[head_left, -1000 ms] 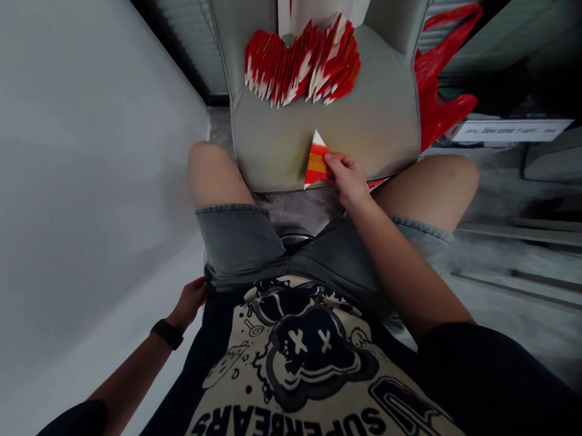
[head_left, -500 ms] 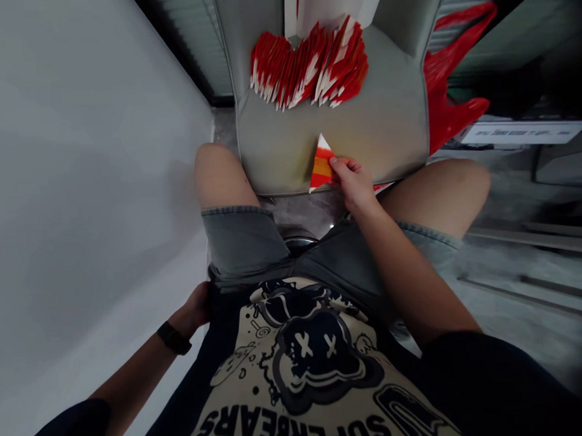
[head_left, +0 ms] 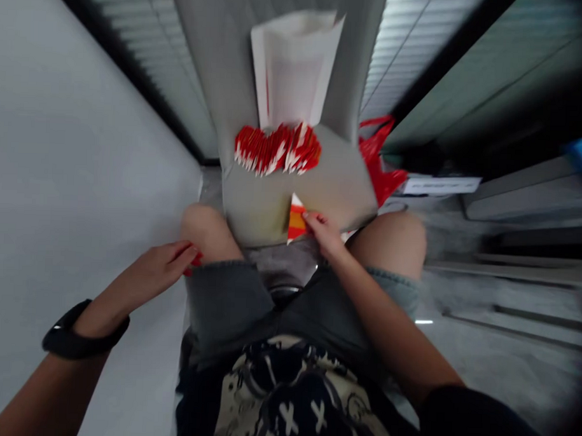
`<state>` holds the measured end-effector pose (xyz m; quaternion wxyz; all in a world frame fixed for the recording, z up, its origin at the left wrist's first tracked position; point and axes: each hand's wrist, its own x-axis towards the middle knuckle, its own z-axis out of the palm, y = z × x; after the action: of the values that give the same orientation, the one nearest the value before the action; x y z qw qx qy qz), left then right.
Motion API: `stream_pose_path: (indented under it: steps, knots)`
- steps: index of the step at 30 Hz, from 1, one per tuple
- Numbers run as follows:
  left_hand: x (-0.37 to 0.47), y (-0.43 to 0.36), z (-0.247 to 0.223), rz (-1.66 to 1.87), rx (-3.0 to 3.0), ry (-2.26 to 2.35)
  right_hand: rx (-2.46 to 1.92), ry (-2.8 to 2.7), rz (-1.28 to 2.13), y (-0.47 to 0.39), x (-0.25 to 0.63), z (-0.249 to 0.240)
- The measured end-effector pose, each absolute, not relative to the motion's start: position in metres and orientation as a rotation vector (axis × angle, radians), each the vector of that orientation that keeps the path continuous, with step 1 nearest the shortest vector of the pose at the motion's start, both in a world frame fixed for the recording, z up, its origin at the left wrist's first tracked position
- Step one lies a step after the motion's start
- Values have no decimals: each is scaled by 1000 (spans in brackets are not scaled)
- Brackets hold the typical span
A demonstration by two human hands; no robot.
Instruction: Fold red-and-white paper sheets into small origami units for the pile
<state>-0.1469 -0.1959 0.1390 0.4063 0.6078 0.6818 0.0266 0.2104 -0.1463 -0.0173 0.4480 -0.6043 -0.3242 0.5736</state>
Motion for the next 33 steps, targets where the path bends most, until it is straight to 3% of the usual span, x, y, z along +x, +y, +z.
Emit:
stream_pose_path:
  steps: [3,7,11,14,33]
  knots:
    - [-82,-148,152,341,1573,1466,-1460,-732,1477,-144,210,-17]
    - [-2,-90,100,831,1272,1353,-1405,-676,1490,-139,213,-14]
    - [42,-69,34,799,1087,1254,-1369,-759,1421,-127,217,-8]
    - [53,-75,12,770,1099,1140,-1362,-818,1383,-117,220,-4]
    - [63,-81,-10,1043,943,1252,-1294,-779,1607,-112,214,-8]
